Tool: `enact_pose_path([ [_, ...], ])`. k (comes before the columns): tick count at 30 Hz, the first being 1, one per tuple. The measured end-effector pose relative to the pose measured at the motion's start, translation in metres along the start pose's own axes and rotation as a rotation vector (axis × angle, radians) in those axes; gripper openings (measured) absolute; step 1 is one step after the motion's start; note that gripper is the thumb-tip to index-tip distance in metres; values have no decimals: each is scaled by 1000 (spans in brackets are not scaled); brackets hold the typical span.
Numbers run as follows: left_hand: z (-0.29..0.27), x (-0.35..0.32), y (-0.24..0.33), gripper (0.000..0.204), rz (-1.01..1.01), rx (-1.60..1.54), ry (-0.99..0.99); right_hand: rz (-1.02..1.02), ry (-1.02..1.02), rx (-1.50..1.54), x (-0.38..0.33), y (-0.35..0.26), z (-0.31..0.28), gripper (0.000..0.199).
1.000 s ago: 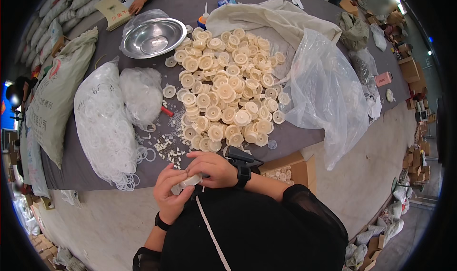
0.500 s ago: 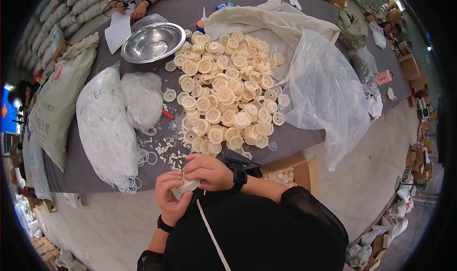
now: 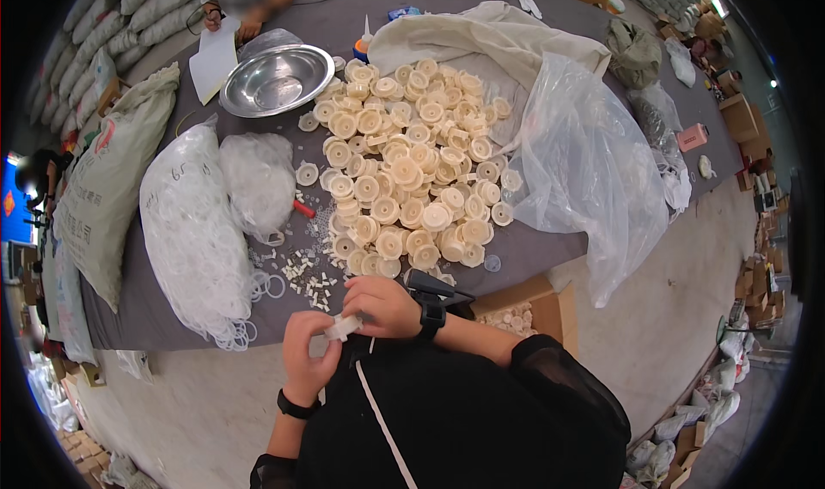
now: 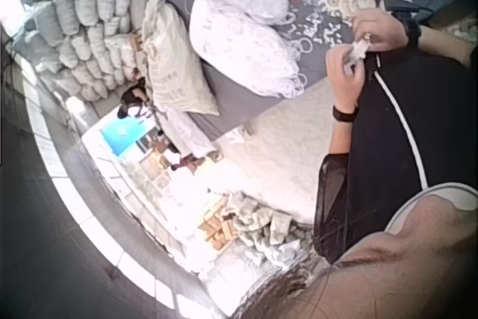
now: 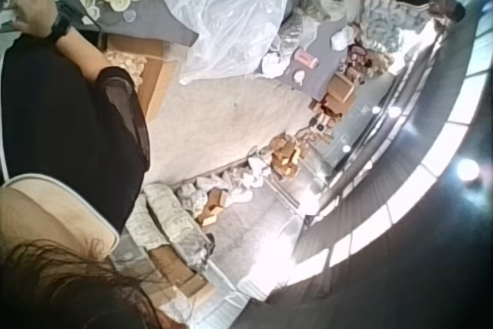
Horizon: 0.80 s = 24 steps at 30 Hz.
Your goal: Sort and inspect small translucent plastic circular parts, placing them into a box or bag.
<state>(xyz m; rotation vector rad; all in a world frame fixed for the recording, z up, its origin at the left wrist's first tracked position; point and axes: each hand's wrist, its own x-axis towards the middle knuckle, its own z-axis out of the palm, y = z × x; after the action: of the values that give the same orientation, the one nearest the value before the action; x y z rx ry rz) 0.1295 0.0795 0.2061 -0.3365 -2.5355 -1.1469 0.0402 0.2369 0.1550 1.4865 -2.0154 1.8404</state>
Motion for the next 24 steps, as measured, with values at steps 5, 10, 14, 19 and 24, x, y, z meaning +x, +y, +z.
enact_pose_path([
  [5,19,-22,-32,14,-729,-533,-54,407,-176,117,-21,11,17,27],
  [10,44,-56,-93,14,-1130,-831,4,692,-206,142,-51,17,24,29],
  [14,63,-69,-142,21,-1190,-865,246,792,-298,187,-75,17,30,28],
  [19,61,-94,-178,26,-1039,-584,268,771,-363,293,-107,29,54,29],
  [24,58,-150,-186,11,-1156,-546,-378,878,-192,294,-132,21,53,28],
])
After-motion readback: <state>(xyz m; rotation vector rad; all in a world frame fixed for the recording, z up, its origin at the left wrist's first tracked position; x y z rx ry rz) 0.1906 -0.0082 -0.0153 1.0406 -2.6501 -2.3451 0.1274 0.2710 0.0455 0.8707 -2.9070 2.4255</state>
